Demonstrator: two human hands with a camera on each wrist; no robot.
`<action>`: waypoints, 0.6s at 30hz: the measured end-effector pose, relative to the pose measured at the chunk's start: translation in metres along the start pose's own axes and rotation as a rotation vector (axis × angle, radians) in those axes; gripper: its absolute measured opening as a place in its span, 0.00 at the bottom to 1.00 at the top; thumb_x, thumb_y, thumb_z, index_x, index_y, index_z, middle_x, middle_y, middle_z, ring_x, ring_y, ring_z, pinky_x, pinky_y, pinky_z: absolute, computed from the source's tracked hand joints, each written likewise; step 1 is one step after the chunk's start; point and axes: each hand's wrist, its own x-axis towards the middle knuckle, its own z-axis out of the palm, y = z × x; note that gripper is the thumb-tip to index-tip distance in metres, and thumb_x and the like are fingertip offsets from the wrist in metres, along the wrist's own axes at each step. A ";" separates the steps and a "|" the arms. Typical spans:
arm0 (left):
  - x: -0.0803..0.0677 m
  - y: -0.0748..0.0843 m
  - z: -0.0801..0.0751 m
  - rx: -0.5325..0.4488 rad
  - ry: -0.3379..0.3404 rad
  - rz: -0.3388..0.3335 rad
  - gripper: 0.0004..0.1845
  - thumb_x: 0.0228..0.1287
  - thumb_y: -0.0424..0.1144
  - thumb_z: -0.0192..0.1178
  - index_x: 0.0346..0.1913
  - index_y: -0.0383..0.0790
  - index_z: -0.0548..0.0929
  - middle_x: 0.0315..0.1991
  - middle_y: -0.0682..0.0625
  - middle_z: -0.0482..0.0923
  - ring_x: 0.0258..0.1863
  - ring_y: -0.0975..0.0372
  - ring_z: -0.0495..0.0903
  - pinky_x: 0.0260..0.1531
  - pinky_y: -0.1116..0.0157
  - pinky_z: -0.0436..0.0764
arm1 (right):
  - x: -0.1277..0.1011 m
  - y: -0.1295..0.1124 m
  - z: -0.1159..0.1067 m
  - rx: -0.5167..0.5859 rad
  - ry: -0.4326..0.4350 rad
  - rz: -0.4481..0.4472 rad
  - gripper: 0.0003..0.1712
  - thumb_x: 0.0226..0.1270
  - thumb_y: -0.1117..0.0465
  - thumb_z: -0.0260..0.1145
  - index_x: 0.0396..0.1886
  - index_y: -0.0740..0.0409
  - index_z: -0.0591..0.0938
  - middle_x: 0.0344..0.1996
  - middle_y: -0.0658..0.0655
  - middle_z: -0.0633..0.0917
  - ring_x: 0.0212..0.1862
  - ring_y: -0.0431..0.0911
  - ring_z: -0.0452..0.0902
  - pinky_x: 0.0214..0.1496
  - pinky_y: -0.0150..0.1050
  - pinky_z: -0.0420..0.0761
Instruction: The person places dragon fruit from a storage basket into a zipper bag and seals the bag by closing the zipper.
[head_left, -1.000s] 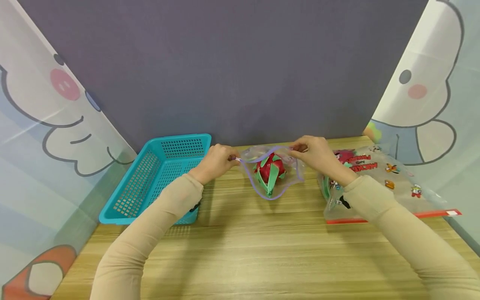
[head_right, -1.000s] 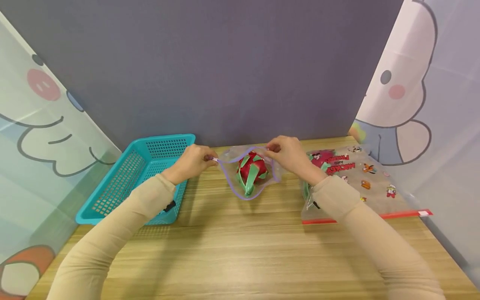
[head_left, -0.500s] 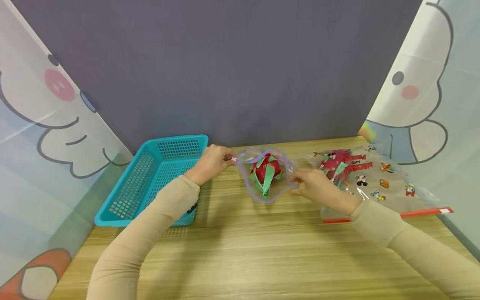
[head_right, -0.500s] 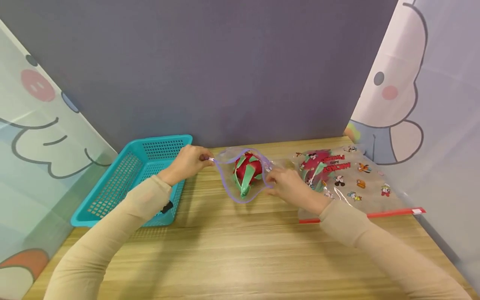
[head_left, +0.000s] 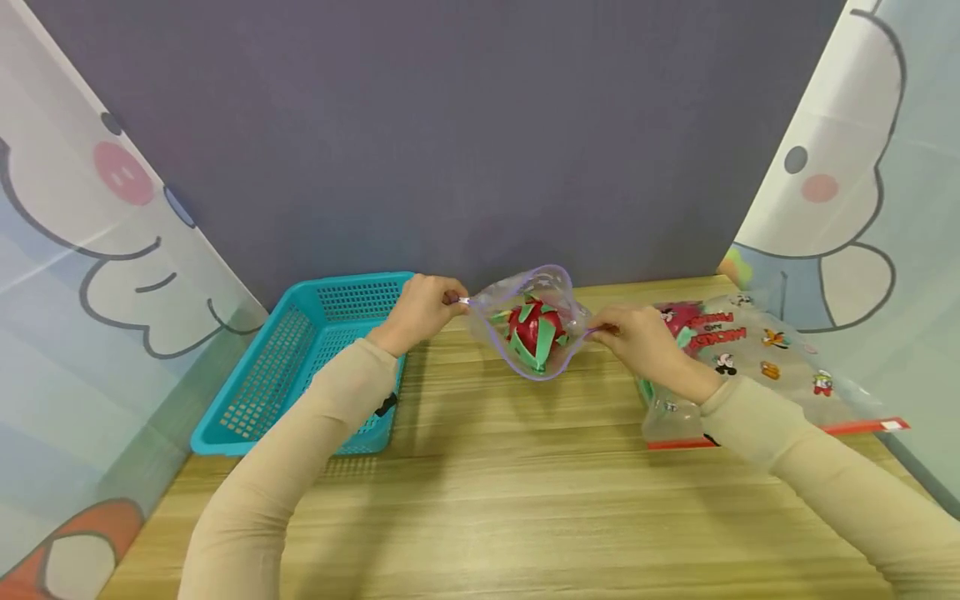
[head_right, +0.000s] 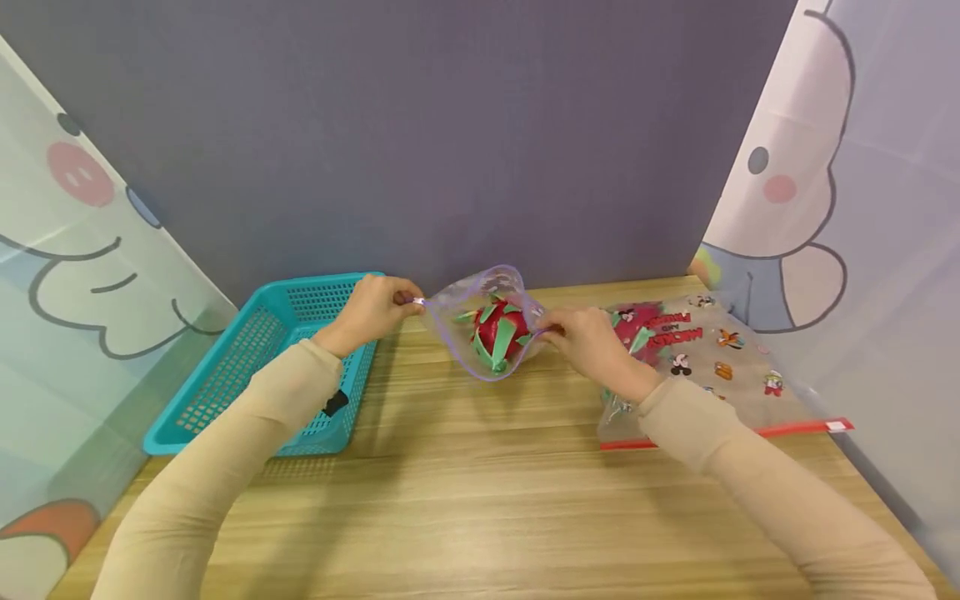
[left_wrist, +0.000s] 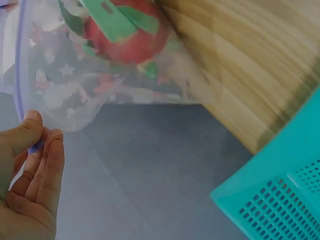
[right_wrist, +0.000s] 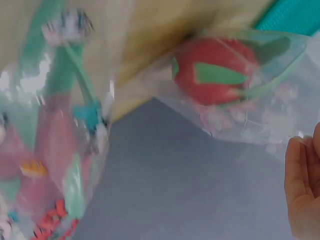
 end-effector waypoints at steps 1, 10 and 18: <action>0.001 0.000 -0.003 -0.006 0.009 -0.005 0.10 0.56 0.40 0.64 0.39 0.38 0.85 0.31 0.47 0.84 0.29 0.61 0.81 0.32 0.65 0.80 | 0.004 0.002 -0.004 0.011 0.012 0.025 0.05 0.44 0.71 0.72 0.24 0.63 0.85 0.23 0.57 0.85 0.24 0.46 0.81 0.25 0.39 0.80; 0.019 -0.011 -0.026 -0.019 0.186 -0.090 0.09 0.59 0.39 0.62 0.40 0.39 0.84 0.33 0.45 0.84 0.31 0.57 0.82 0.34 0.61 0.80 | 0.046 0.018 -0.041 0.019 0.071 0.280 0.05 0.55 0.65 0.68 0.29 0.64 0.85 0.27 0.63 0.86 0.25 0.49 0.81 0.22 0.30 0.73; 0.036 -0.013 -0.036 -0.084 0.284 -0.131 0.10 0.58 0.40 0.62 0.40 0.38 0.84 0.35 0.44 0.83 0.35 0.56 0.82 0.41 0.60 0.79 | 0.082 0.036 -0.059 0.041 0.059 0.483 0.13 0.58 0.57 0.67 0.34 0.63 0.85 0.29 0.63 0.85 0.23 0.38 0.68 0.23 0.29 0.66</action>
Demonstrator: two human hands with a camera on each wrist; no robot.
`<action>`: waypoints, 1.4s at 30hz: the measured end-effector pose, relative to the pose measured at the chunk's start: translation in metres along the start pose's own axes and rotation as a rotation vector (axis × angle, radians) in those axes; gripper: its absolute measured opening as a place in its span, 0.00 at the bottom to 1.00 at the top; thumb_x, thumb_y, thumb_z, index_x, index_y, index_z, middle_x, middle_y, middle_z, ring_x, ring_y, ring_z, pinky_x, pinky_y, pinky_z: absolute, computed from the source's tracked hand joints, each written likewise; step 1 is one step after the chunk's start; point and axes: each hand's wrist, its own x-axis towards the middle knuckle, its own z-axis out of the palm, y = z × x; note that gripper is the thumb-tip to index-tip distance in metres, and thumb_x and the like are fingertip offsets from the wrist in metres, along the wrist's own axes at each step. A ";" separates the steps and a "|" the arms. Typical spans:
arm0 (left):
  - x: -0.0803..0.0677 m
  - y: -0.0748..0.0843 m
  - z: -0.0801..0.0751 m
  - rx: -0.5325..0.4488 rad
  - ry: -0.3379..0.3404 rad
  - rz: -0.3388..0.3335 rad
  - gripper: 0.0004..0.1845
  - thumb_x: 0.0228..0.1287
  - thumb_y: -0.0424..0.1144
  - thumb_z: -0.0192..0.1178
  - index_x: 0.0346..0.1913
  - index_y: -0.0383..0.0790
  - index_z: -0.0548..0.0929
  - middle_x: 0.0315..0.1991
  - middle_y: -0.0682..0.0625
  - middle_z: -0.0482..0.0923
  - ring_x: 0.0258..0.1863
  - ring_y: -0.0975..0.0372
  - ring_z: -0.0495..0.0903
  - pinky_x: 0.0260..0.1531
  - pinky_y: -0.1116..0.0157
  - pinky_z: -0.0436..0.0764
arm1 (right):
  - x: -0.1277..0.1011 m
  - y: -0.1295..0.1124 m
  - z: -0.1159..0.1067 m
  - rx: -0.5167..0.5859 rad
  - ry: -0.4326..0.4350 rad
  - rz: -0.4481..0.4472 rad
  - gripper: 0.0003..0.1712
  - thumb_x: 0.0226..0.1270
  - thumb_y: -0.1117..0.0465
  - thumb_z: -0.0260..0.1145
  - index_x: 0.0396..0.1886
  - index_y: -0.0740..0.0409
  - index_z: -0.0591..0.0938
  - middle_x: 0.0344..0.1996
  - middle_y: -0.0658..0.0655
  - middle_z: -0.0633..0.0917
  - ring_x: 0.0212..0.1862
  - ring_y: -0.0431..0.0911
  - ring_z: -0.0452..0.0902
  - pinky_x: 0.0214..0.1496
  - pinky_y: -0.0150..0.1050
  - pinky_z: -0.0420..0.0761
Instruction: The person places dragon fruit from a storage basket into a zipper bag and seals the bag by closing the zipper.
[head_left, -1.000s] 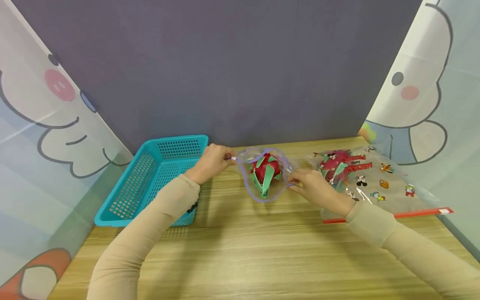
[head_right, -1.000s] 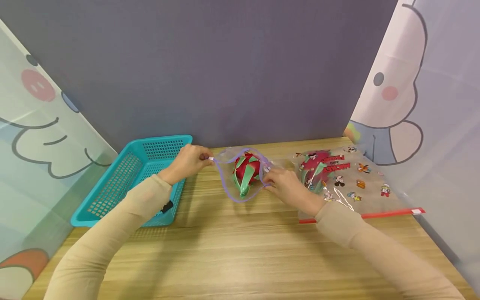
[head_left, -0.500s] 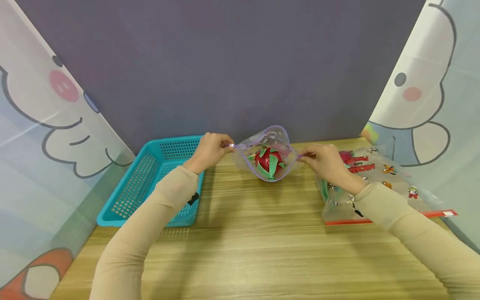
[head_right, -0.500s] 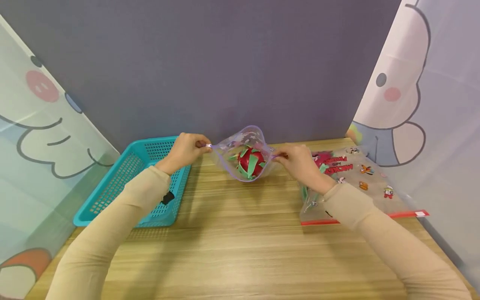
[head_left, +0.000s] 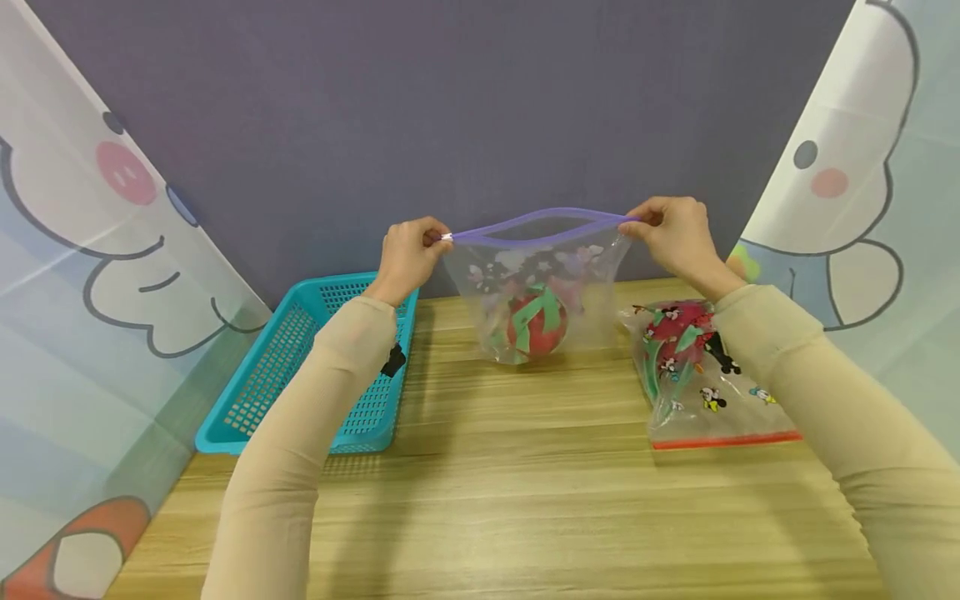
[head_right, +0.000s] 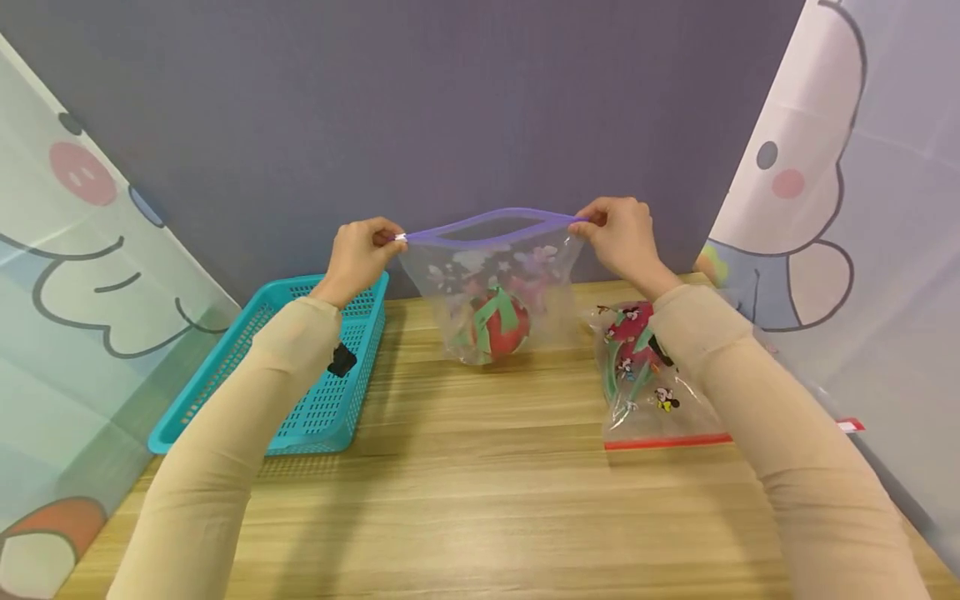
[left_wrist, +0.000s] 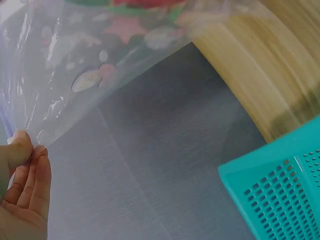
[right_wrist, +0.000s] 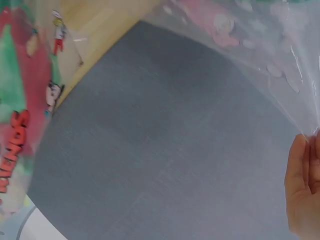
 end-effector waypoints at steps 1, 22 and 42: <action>0.000 0.001 0.000 -0.010 -0.002 -0.006 0.10 0.58 0.40 0.62 0.40 0.39 0.84 0.35 0.44 0.83 0.35 0.56 0.82 0.41 0.60 0.79 | 0.001 0.000 -0.001 -0.002 -0.002 0.007 0.13 0.58 0.56 0.67 0.34 0.63 0.85 0.29 0.63 0.85 0.23 0.38 0.68 0.23 0.30 0.66; -0.016 -0.015 0.015 -0.313 -0.064 -0.245 0.12 0.59 0.37 0.62 0.46 0.39 0.81 0.42 0.44 0.82 0.43 0.56 0.81 0.46 0.60 0.79 | -0.002 0.010 0.005 0.024 -0.142 0.091 0.18 0.61 0.53 0.64 0.40 0.64 0.82 0.32 0.63 0.84 0.24 0.33 0.73 0.27 0.29 0.71; -0.028 -0.017 0.025 -0.507 -0.042 -0.260 0.11 0.62 0.36 0.59 0.44 0.35 0.80 0.40 0.41 0.82 0.41 0.55 0.82 0.43 0.64 0.81 | -0.003 0.013 0.007 0.026 -0.272 0.136 0.25 0.63 0.48 0.60 0.47 0.65 0.79 0.41 0.65 0.79 0.41 0.53 0.72 0.36 0.41 0.72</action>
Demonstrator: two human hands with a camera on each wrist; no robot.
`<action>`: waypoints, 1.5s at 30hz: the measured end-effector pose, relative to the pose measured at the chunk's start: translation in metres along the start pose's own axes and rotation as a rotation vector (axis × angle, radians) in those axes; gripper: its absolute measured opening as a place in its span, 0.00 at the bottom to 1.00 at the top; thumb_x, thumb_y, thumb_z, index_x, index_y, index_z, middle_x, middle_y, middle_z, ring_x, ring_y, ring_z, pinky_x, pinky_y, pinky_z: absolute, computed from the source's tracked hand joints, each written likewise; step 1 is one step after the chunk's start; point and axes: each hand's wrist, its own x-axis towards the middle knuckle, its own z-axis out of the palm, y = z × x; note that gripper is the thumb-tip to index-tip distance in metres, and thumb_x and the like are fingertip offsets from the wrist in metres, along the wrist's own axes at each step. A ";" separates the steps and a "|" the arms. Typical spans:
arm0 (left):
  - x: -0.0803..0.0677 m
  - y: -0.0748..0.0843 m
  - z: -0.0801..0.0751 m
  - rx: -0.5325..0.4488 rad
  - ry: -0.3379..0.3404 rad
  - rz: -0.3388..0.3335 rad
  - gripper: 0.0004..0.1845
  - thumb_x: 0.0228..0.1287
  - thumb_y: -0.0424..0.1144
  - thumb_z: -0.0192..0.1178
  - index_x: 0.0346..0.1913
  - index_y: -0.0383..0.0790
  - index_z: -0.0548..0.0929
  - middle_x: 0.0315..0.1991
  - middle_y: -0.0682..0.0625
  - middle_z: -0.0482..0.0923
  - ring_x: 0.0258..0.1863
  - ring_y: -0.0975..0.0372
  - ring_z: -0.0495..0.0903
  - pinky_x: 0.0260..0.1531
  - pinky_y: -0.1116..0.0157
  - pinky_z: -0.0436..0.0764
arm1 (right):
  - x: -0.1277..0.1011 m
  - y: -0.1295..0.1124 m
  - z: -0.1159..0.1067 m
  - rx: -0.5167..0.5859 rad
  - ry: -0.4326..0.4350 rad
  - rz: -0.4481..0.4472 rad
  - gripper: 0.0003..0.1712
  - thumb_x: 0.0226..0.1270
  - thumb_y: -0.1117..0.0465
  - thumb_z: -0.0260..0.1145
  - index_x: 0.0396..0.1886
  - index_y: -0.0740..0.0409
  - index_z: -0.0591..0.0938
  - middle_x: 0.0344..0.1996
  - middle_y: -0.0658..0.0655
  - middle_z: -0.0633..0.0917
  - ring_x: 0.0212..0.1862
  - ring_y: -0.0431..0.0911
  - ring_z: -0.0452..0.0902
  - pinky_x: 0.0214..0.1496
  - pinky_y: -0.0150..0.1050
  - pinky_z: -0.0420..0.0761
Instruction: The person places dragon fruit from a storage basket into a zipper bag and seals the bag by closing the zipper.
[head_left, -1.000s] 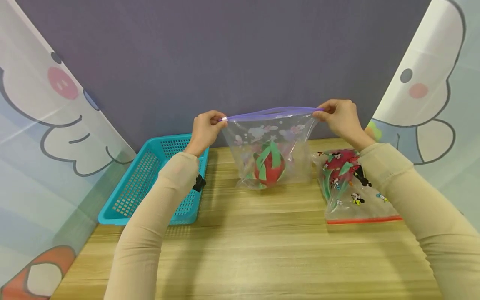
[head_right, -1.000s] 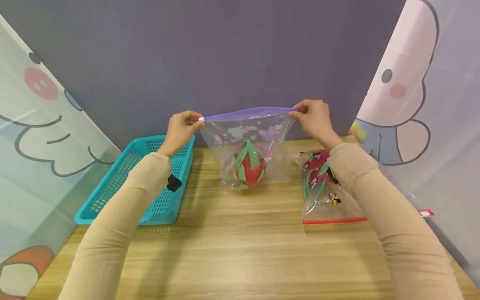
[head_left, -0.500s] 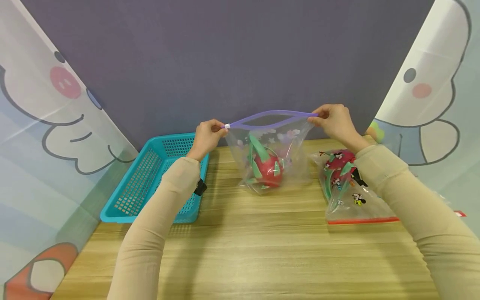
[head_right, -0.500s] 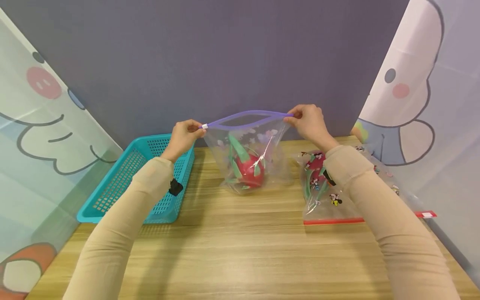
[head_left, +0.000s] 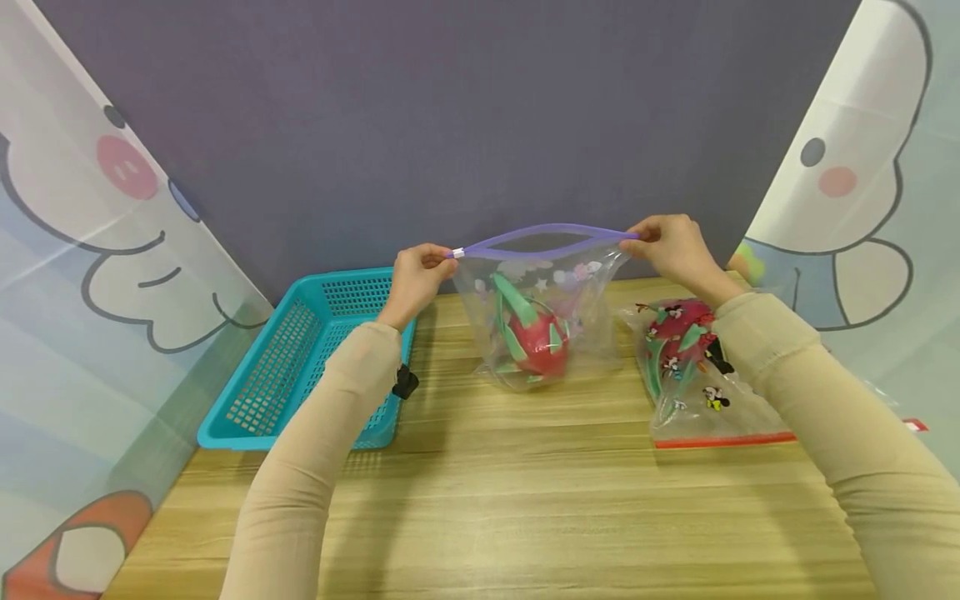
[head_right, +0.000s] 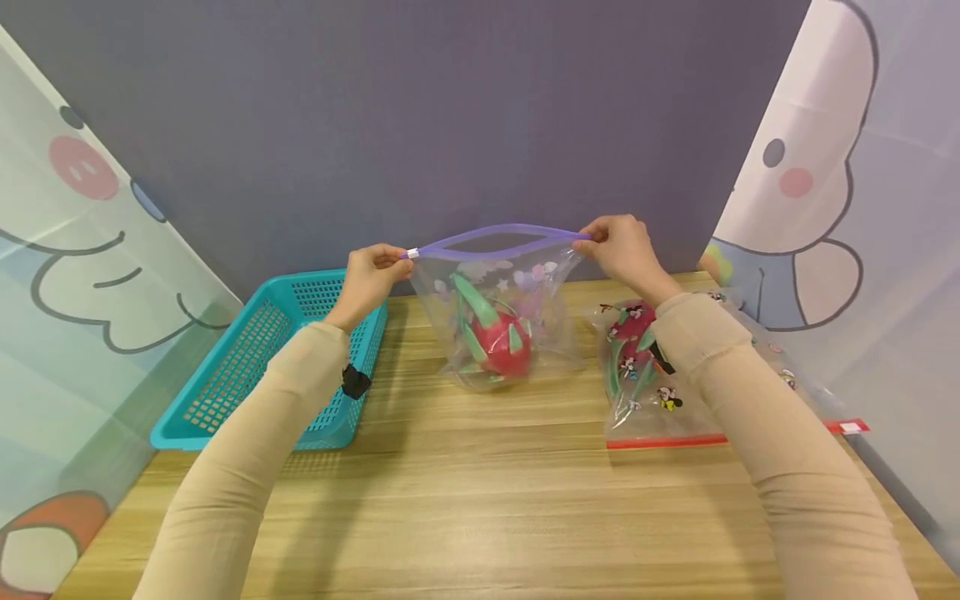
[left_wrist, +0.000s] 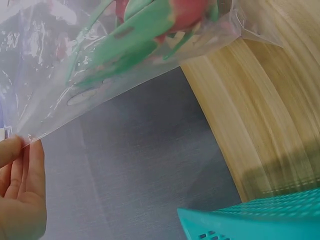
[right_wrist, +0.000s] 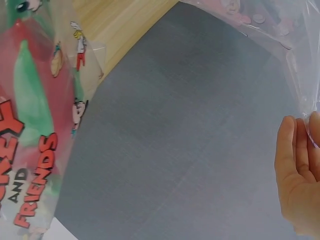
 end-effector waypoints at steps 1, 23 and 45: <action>-0.001 0.000 0.001 -0.008 0.003 0.003 0.11 0.62 0.36 0.59 0.44 0.35 0.80 0.40 0.41 0.82 0.41 0.56 0.82 0.43 0.64 0.81 | 0.000 -0.001 0.000 0.000 0.000 0.000 0.25 0.63 0.47 0.60 0.47 0.64 0.79 0.41 0.65 0.80 0.42 0.53 0.72 0.36 0.42 0.72; -0.014 0.016 0.025 -0.151 0.025 0.149 0.07 0.60 0.32 0.60 0.38 0.30 0.82 0.35 0.38 0.83 0.38 0.51 0.83 0.38 0.64 0.81 | 0.002 -0.102 0.073 0.064 0.052 -0.832 0.15 0.54 0.67 0.68 0.43 0.66 0.83 0.43 0.62 0.84 0.46 0.53 0.80 0.49 0.43 0.80; -0.031 0.031 0.031 -0.213 0.014 0.227 0.06 0.59 0.27 0.59 0.35 0.24 0.81 0.34 0.32 0.82 0.34 0.50 0.83 0.38 0.57 0.81 | 0.016 -0.103 0.088 0.032 -0.056 -0.700 0.10 0.53 0.62 0.69 0.35 0.62 0.86 0.31 0.56 0.85 0.31 0.46 0.80 0.34 0.37 0.79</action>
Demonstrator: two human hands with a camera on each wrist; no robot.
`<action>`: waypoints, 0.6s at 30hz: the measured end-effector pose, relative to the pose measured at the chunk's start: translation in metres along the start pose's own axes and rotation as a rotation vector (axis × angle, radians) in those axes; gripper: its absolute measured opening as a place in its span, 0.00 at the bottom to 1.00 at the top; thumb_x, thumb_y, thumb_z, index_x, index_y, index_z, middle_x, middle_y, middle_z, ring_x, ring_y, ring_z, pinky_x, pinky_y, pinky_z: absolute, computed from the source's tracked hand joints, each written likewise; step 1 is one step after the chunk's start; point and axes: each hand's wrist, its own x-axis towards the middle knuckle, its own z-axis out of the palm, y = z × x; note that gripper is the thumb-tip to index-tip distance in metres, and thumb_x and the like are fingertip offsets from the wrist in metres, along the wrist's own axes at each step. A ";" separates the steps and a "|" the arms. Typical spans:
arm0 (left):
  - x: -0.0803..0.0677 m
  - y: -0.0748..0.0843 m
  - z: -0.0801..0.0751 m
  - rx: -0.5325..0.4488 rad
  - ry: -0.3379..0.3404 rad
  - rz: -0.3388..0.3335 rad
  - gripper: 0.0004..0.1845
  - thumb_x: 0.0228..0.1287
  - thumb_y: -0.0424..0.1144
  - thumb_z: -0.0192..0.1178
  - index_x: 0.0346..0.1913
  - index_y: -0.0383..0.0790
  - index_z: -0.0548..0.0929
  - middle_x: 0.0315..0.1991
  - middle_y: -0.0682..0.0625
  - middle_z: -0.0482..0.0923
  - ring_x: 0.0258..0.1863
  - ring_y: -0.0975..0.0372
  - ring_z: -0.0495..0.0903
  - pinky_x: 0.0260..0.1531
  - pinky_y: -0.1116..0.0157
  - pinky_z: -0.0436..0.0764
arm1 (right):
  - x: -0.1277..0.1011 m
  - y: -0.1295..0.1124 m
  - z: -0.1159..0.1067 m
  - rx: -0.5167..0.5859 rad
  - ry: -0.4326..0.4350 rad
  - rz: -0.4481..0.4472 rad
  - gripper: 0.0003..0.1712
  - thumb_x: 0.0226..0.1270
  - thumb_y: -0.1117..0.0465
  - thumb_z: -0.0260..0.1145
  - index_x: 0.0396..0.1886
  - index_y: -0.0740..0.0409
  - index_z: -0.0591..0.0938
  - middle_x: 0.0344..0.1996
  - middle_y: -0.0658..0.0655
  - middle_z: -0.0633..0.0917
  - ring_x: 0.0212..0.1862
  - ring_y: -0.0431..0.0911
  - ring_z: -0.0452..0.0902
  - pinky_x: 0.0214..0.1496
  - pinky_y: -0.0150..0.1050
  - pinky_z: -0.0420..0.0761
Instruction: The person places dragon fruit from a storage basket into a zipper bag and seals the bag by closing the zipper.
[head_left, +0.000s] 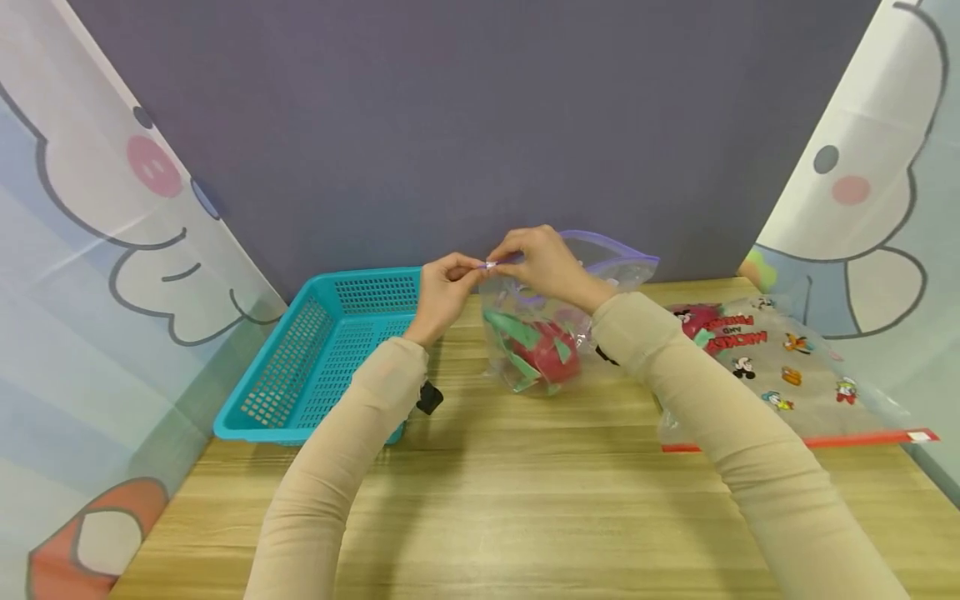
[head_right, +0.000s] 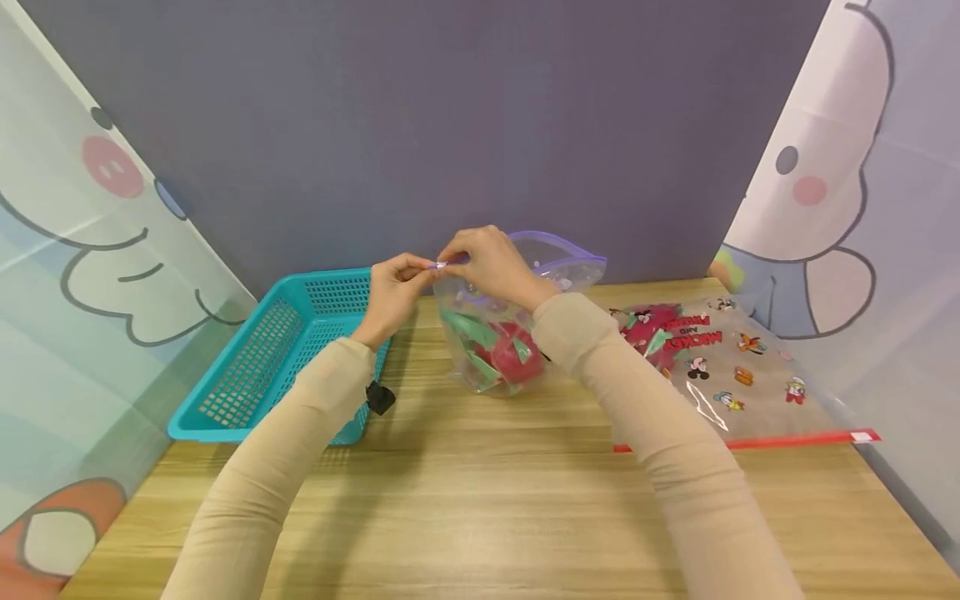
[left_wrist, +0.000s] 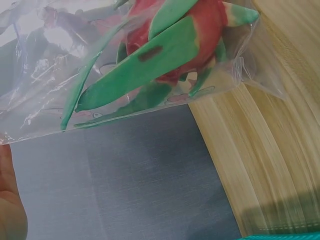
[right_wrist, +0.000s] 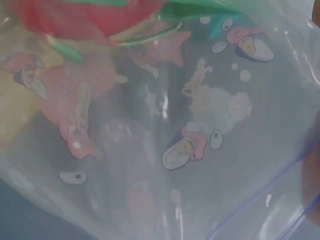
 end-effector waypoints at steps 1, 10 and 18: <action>0.000 0.001 0.001 0.000 0.001 0.001 0.06 0.59 0.27 0.59 0.34 0.24 0.81 0.33 0.33 0.82 0.33 0.52 0.84 0.37 0.59 0.82 | 0.000 0.000 -0.001 -0.007 -0.006 0.000 0.09 0.53 0.62 0.70 0.35 0.61 0.86 0.30 0.56 0.85 0.30 0.45 0.80 0.33 0.36 0.78; 0.004 -0.003 0.002 -0.015 -0.035 -0.017 0.05 0.59 0.27 0.59 0.34 0.26 0.81 0.32 0.38 0.84 0.35 0.53 0.84 0.41 0.61 0.81 | 0.000 0.002 -0.006 -0.017 -0.049 0.029 0.07 0.54 0.63 0.70 0.33 0.61 0.86 0.30 0.55 0.85 0.32 0.46 0.81 0.35 0.36 0.80; 0.010 -0.027 0.000 0.002 -0.014 -0.001 0.05 0.59 0.30 0.60 0.34 0.29 0.82 0.34 0.35 0.83 0.33 0.55 0.84 0.40 0.56 0.81 | 0.000 -0.001 -0.011 0.010 -0.094 0.067 0.07 0.54 0.64 0.69 0.33 0.62 0.86 0.31 0.56 0.85 0.35 0.47 0.82 0.41 0.39 0.81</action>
